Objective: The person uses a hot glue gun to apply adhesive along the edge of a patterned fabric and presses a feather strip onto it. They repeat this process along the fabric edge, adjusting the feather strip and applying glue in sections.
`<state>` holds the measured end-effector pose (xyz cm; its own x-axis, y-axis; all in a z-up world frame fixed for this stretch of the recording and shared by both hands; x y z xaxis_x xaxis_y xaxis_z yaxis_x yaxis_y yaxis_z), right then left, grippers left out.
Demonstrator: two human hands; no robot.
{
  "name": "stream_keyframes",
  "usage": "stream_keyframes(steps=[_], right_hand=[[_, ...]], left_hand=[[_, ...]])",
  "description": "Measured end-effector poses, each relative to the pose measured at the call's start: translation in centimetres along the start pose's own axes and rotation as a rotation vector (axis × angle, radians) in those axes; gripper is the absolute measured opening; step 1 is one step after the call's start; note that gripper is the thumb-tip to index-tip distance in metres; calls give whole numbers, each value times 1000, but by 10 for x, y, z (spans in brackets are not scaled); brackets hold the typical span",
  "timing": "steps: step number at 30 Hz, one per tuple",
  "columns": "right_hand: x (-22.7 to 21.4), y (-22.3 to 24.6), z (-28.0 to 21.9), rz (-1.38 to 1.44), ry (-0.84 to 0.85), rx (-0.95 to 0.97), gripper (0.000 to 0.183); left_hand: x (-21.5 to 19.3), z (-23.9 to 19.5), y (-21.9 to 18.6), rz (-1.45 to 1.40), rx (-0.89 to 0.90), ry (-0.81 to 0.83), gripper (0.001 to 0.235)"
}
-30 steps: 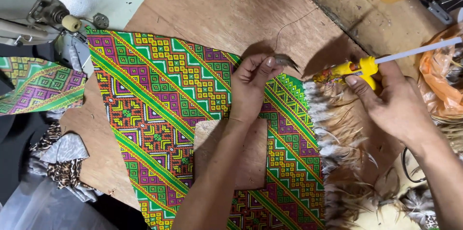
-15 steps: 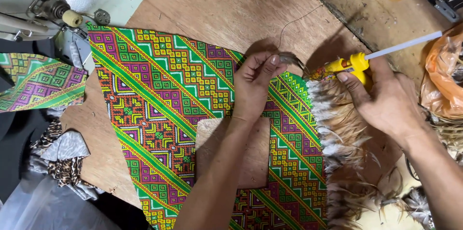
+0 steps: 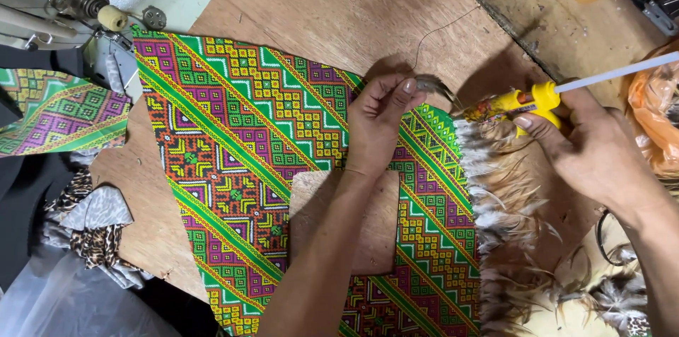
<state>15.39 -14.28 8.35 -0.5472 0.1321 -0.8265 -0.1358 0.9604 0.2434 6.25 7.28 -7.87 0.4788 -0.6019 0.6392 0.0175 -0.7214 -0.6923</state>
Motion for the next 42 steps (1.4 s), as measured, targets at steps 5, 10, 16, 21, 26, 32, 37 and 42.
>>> stream_keyframes(steps=[5,10,16,21,26,32,37,42], right_hand=[[3,1,-2,-25,14,-9,45],[12,0,3,-88,-27,-65,47],[17,9,9,-125,-92,-164,47],[13,36,8,-11,-25,-85,45],[16,31,14,-13,-48,-158,43],[9,11,9,-3,-93,-130,44],[11,-42,26,463,-225,-264,27],[19,-140,64,735,-367,1,43]], left_hand=[[0,0,0,15,-9,-8,19],[-1,1,3,-9,-12,-12,18],[-2,1,5,-7,-16,-15,18],[0,0,1,13,23,5,15],[-1,2,7,-9,12,-10,16],[-2,1,8,18,-12,-33,18],[4,-2,2,34,-2,-27,15],[5,-2,4,107,-16,-75,11]])
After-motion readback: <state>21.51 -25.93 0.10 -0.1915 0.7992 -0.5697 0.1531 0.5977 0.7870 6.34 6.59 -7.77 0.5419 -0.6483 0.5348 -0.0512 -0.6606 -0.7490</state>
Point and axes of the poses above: each hand's wrist, its own z-axis towards the middle knuckle, its own x-axis out of the palm, y = z × x, the point moved 3 cm from there along z, towards the middle knuckle, and after that the axes turned 10 degrees about -x, right-handed, at the moved point
